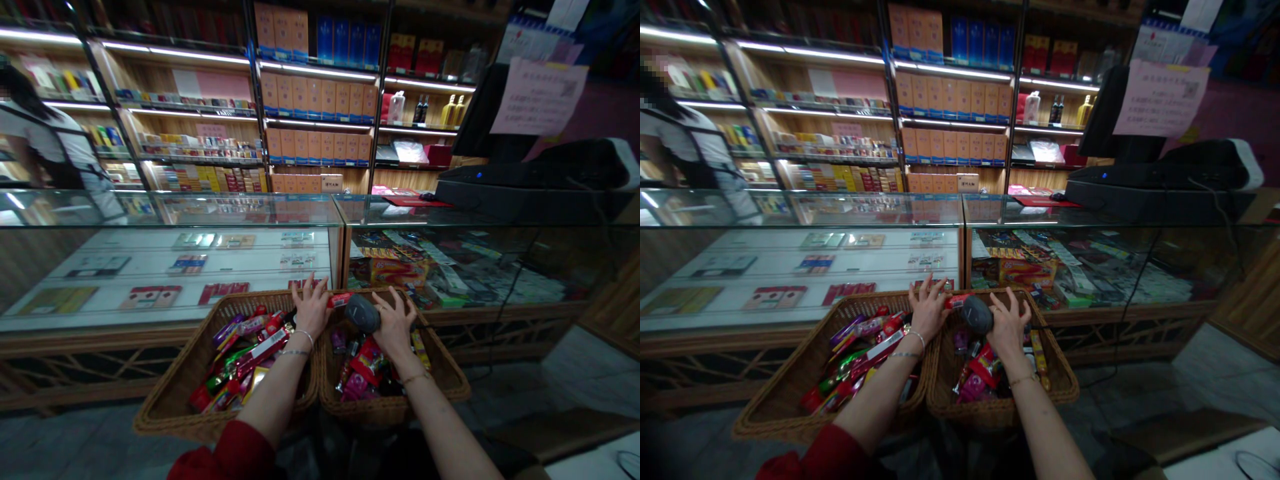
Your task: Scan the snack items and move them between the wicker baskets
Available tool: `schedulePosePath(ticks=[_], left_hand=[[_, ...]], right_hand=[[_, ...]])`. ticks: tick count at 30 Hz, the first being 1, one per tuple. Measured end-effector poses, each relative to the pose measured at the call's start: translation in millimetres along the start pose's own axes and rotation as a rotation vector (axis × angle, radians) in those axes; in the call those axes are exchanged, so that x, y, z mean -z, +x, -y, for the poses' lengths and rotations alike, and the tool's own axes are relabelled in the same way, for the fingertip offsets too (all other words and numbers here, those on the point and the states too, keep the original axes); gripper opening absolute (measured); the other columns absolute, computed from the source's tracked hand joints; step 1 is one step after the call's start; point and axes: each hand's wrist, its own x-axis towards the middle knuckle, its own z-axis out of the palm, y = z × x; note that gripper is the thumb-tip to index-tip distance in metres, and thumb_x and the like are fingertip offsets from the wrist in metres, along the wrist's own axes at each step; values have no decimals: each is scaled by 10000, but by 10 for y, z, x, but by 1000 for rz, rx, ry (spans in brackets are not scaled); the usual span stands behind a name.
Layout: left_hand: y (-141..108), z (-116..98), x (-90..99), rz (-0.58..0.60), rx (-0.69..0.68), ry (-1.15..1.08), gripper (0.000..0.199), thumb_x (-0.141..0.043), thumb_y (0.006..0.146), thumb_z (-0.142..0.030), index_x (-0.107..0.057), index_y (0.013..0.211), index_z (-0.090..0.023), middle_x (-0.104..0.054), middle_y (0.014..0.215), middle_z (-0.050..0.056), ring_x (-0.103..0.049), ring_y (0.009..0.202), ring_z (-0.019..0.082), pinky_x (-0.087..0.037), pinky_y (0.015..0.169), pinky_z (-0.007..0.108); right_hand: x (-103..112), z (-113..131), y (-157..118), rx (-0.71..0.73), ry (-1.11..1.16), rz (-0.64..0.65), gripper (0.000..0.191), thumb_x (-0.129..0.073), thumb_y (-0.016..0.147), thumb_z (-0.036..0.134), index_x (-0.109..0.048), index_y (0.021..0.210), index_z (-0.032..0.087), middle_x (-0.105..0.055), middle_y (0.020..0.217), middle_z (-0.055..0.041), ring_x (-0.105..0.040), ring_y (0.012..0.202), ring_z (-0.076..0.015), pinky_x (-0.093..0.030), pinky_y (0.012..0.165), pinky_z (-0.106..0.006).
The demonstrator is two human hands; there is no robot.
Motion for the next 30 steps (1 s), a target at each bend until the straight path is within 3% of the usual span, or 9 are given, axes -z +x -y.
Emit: schedulePosePath(ticks=[14,30], left_hand=[[-23,11,51,-1,47,0,275,-722,748,-279,-697,1021,-281,-517,1485,38,-262,1465,387,-54,1156,751],[41,29,237,-21,123,-22,284,-755,712,-259,-694,987,-294,-561,1441,42,-271,1456,403,-88,1112,796]], right_hand=[[-24,15,30,-61,-30,-56,304,-511,767,134,-718,954,254,-662,1309,-16,-337,1399,-287,-140,1099,-551],[178,46,232,-51,-92,-31,250,-528,708,137,-725,829,230,-725,1190,-33,-340,1399,-286,-138,1089,-541]])
